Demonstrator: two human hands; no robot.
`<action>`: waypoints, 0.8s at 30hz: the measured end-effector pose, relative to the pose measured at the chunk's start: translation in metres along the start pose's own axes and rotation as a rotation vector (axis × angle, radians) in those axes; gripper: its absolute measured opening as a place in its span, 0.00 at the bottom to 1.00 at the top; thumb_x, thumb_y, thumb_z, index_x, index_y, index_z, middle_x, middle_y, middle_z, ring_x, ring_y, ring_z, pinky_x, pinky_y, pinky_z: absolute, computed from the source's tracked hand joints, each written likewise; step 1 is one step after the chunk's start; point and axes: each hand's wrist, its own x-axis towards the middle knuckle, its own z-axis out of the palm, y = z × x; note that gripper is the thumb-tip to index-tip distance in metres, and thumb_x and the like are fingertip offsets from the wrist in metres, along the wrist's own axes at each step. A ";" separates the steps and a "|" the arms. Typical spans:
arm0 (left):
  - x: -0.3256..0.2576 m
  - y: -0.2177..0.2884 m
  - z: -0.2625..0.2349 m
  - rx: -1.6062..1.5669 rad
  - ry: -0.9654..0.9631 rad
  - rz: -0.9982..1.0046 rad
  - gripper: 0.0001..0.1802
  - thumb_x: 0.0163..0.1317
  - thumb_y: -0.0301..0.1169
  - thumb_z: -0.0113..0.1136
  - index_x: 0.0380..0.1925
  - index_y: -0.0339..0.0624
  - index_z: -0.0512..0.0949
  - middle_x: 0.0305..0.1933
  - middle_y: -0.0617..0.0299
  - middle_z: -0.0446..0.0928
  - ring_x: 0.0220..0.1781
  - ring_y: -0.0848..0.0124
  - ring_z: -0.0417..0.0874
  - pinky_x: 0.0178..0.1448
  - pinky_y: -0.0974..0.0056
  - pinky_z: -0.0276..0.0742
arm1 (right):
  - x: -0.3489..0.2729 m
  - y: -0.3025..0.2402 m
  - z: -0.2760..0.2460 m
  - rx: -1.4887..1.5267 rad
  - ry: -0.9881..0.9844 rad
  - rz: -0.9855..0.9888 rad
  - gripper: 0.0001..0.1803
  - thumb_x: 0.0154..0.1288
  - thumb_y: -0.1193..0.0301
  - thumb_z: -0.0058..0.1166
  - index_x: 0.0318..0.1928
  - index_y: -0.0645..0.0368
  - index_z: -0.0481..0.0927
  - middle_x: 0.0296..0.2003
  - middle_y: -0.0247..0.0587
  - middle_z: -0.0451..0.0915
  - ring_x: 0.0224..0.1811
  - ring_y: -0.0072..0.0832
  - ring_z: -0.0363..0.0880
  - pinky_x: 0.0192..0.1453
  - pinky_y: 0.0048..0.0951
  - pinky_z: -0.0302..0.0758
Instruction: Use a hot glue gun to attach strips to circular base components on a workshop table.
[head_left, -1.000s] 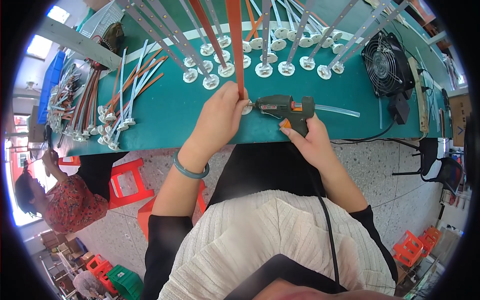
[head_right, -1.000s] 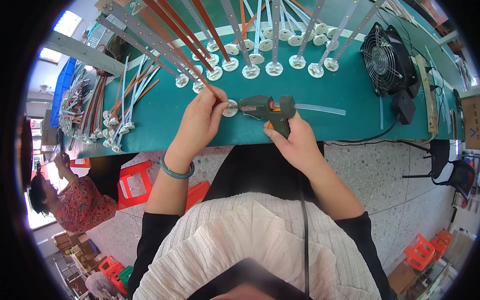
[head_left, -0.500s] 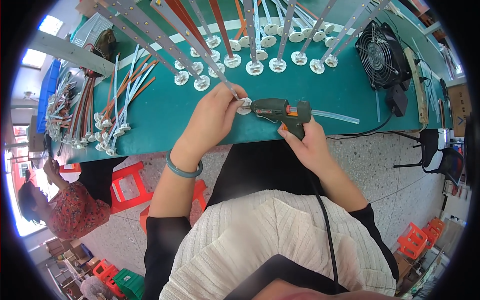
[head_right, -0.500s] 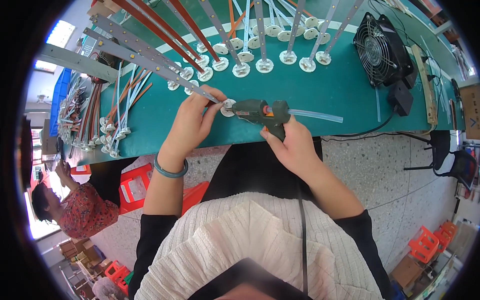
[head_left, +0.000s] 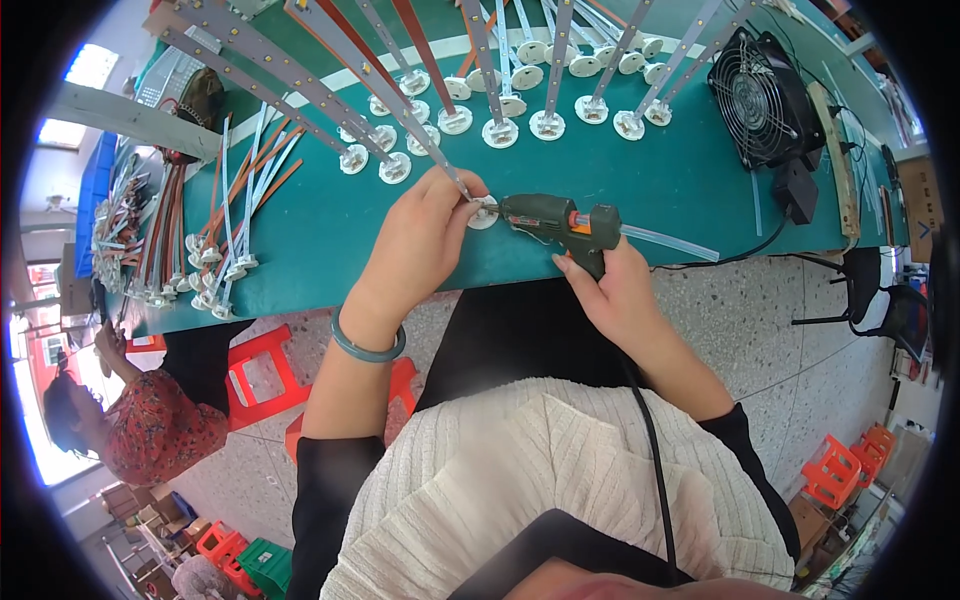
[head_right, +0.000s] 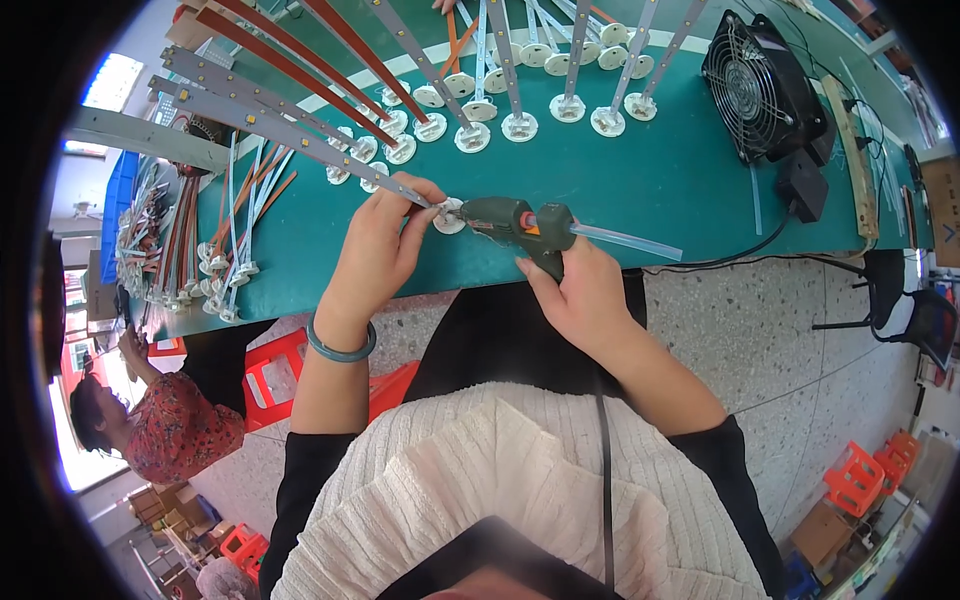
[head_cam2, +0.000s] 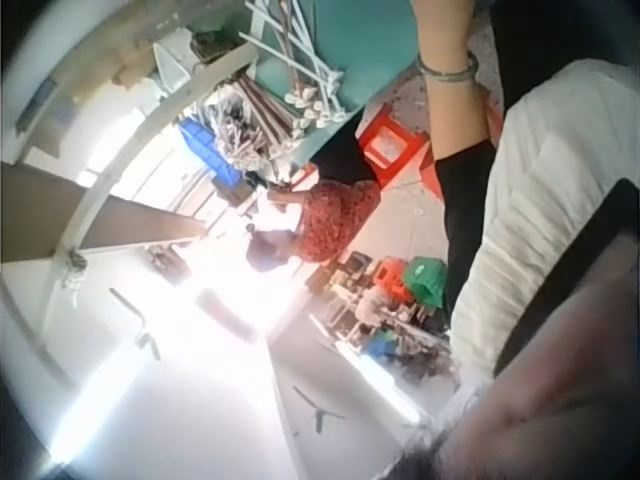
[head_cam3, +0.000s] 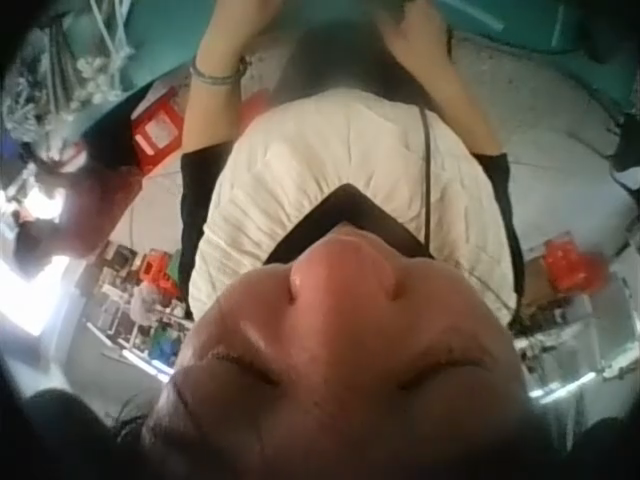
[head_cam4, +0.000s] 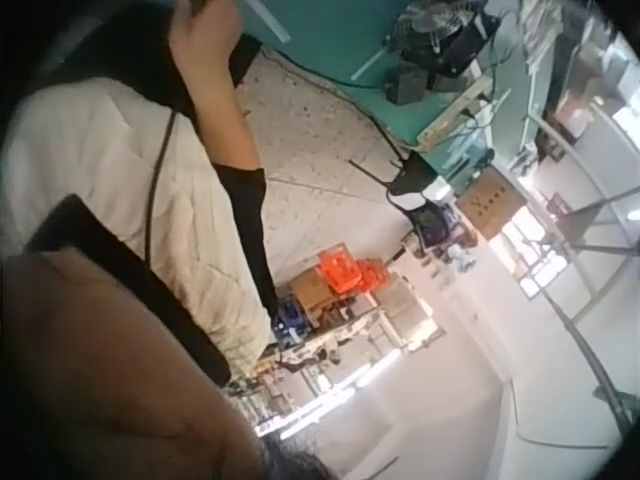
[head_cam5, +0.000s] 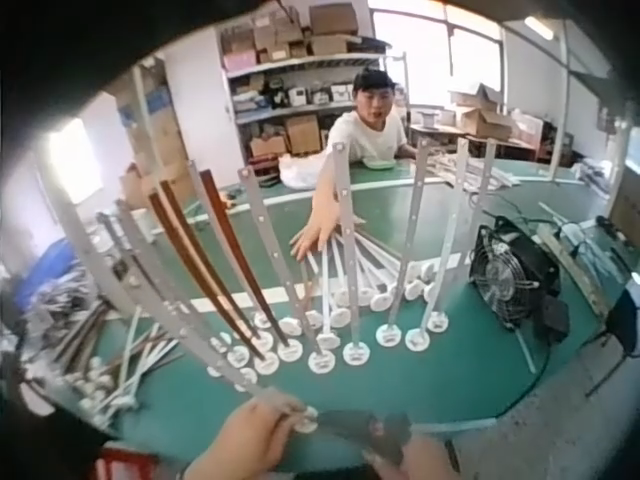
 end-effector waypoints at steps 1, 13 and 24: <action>0.000 -0.001 0.001 0.004 0.003 0.011 0.10 0.61 0.15 0.57 0.42 0.35 0.77 0.40 0.53 0.79 0.41 0.55 0.83 0.45 0.58 0.78 | 0.000 0.002 0.001 -0.007 0.007 -0.014 0.16 0.64 0.73 0.63 0.50 0.62 0.75 0.35 0.44 0.81 0.35 0.38 0.81 0.42 0.36 0.77; 0.000 0.000 0.001 0.015 0.007 0.027 0.08 0.62 0.17 0.57 0.41 0.36 0.76 0.40 0.50 0.79 0.40 0.52 0.84 0.43 0.56 0.79 | 0.000 0.005 0.003 0.006 0.020 -0.013 0.17 0.65 0.72 0.62 0.52 0.62 0.75 0.36 0.46 0.82 0.37 0.40 0.83 0.43 0.36 0.77; -0.001 -0.003 0.004 0.017 0.017 0.009 0.08 0.63 0.17 0.56 0.41 0.36 0.77 0.40 0.51 0.79 0.39 0.53 0.83 0.43 0.57 0.79 | -0.002 0.006 0.000 0.015 -0.004 -0.003 0.18 0.64 0.75 0.63 0.53 0.62 0.76 0.38 0.48 0.82 0.39 0.39 0.84 0.45 0.36 0.77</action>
